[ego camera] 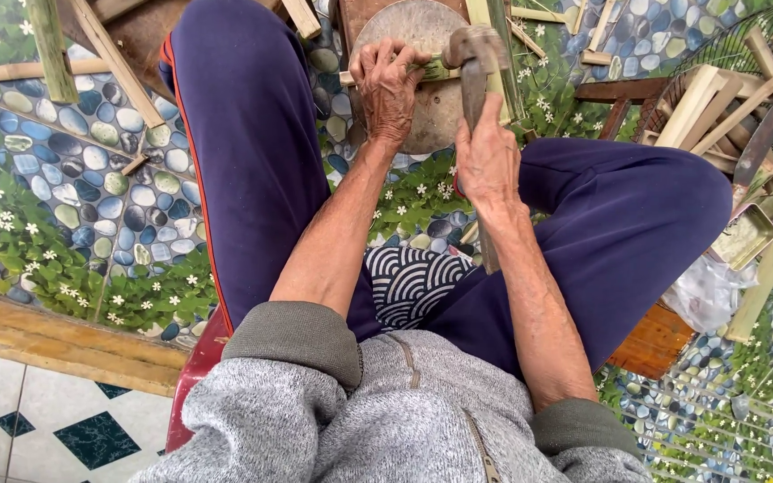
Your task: The person sits cross-legged and assembles thin bamboo strips into a small bundle. They use a hammer to tap the strips together, then insert a thin metal pin to secure the bundle. The person repeats this process with additional bamboo pieces.
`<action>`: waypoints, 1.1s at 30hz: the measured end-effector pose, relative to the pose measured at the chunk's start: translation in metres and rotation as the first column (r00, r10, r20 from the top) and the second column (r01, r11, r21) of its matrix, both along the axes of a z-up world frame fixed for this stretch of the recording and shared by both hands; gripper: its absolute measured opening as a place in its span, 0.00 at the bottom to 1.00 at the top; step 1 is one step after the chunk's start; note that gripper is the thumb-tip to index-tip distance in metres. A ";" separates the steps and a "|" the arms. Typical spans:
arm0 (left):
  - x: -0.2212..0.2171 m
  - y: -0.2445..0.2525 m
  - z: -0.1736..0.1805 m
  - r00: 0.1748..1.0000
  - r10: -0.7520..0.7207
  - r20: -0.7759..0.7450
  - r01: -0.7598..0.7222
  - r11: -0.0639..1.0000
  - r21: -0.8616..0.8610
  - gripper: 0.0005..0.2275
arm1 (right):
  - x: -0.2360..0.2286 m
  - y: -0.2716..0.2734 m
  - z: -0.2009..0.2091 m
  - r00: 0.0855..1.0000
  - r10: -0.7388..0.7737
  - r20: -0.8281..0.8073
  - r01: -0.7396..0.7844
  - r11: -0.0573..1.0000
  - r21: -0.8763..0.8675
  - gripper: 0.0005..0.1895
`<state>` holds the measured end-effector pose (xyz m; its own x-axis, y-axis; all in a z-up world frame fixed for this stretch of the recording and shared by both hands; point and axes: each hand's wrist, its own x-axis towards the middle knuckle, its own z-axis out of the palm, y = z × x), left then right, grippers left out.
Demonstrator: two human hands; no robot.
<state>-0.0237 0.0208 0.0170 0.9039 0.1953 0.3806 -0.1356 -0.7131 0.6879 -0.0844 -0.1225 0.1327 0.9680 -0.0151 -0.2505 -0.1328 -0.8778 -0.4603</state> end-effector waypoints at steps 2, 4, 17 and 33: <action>-0.001 0.000 -0.003 1.000 -0.002 -0.004 0.002 1.000 0.001 0.04 | -0.002 -0.001 -0.005 1.000 0.011 0.007 -0.011 1.000 -0.014 0.14; -0.001 0.002 -0.004 1.000 -0.001 -0.012 0.001 1.000 0.003 0.05 | -0.001 -0.002 -0.007 1.000 0.026 0.010 -0.026 0.999 -0.027 0.14; 0.002 0.002 -0.008 0.999 0.032 0.030 -0.034 0.997 0.070 0.11 | -0.005 -0.006 0.005 0.955 0.046 0.295 -0.073 0.994 0.083 0.22; -0.001 0.001 0.001 0.999 -0.008 0.049 0.007 0.999 0.038 0.04 | -0.002 -0.003 0.006 0.978 0.117 0.174 -0.117 0.993 -0.015 0.22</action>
<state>-0.0245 0.0216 0.0183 0.8853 0.1731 0.4317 -0.1741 -0.7374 0.6526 -0.0862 -0.1256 0.1385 0.9919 0.1001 -0.0776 0.0530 -0.8847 -0.4632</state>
